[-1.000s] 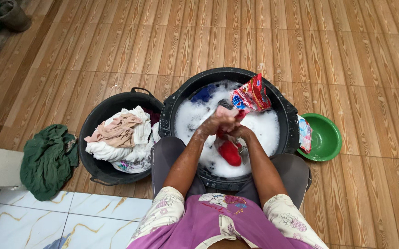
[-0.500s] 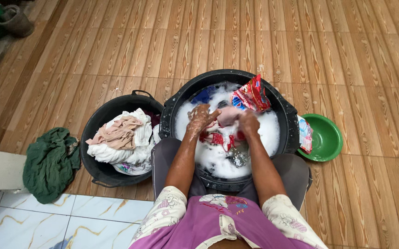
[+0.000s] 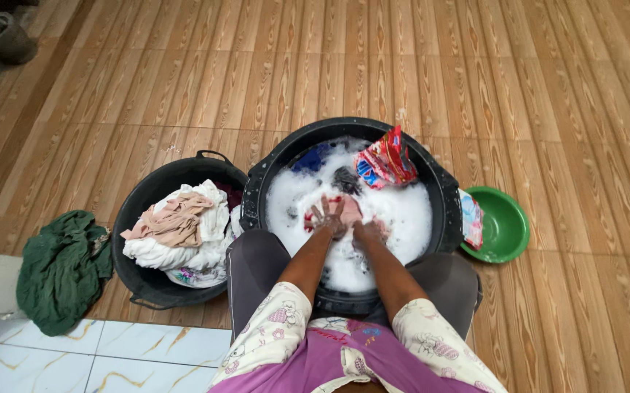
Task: The person sits on the floor and hand-washes a red piece of clothing in a black basin filled with soapy water. They repeatedly scrub, squeeze, and rinse the fabric by hand, occasionally dipping it into the suds.
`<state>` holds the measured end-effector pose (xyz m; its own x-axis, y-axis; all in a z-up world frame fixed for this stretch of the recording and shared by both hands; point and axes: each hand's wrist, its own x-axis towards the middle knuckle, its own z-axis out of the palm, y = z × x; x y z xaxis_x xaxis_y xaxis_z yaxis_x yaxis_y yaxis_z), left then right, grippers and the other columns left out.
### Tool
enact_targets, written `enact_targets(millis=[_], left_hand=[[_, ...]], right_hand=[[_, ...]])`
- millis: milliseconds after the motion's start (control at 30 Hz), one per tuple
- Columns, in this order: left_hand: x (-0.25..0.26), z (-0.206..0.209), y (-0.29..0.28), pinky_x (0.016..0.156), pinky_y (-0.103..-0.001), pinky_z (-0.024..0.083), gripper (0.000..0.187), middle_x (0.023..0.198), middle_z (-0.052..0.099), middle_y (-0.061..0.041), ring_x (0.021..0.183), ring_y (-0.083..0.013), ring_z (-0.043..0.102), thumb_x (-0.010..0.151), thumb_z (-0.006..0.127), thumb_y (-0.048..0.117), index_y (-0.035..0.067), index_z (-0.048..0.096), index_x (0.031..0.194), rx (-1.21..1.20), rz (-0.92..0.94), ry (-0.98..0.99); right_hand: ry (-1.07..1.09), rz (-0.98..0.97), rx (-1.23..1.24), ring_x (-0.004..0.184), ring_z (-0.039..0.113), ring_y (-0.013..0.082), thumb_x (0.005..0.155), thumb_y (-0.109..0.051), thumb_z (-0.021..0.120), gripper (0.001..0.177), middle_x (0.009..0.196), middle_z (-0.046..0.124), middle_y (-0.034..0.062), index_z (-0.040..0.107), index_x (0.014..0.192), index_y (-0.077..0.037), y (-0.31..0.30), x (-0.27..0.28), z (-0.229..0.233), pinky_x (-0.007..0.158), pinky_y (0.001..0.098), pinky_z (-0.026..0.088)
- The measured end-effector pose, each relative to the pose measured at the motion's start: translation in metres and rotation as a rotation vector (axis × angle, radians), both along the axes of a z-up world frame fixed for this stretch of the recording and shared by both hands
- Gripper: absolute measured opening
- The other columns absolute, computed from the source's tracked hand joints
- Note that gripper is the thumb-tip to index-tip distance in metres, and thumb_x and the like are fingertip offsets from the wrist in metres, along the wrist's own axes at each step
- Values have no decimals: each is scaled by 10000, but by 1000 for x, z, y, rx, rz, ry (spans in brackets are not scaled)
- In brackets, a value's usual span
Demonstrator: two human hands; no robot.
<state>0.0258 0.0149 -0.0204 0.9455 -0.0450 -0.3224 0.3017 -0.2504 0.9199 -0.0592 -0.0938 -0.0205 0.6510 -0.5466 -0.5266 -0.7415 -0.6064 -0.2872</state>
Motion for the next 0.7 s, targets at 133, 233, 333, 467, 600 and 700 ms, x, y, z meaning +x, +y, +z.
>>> enact_targets(millis=[133,233,333,467,600,700], left_hand=[[-6,-6,5,1077,-556,411,589,1287,588,-174,1216,-345,539,927,621,526,81,618,1314,-226,-95,148],[-2,-8,-5,1080,-552,412,579,1294,589,-174,1221,-347,541,931,611,514,85,613,1321,-273,-192,203],[3,-14,-5,1084,-548,413,569,1301,590,-174,1226,-350,542,936,601,502,90,608,1328,-92,-291,226],[12,-30,3,1088,-542,415,556,1310,592,-173,1233,-353,544,941,588,486,96,601,1337,354,-493,249],[22,-65,12,1092,-537,417,544,1319,593,-173,1240,-356,546,947,574,470,101,594,1347,579,-654,294],[20,-95,12,1095,-533,418,535,1326,594,-173,1246,-358,548,951,564,458,106,589,1354,639,-704,322]], right_hand=[[134,151,-51,1510,270,430,1033,-373,479,593,1614,330,226,381,1563,-127,19,14,-5,1148,687,265],[161,235,-72,1406,484,384,974,-315,523,480,1492,543,157,577,1428,-169,16,18,-8,1088,633,408],[103,287,-93,1277,653,352,921,-281,562,411,1355,701,141,737,1271,-156,13,20,-14,1017,554,520],[166,317,-134,1288,619,341,913,-271,556,432,1368,662,144,703,1307,-173,1,36,-19,1066,610,448],[169,335,-126,1271,621,346,926,-286,540,482,1358,653,146,604,1391,-181,-12,52,-23,1068,640,425],[138,328,-92,1245,623,345,923,-294,547,473,1334,654,148,607,1376,-174,-21,47,-29,1046,630,432]])
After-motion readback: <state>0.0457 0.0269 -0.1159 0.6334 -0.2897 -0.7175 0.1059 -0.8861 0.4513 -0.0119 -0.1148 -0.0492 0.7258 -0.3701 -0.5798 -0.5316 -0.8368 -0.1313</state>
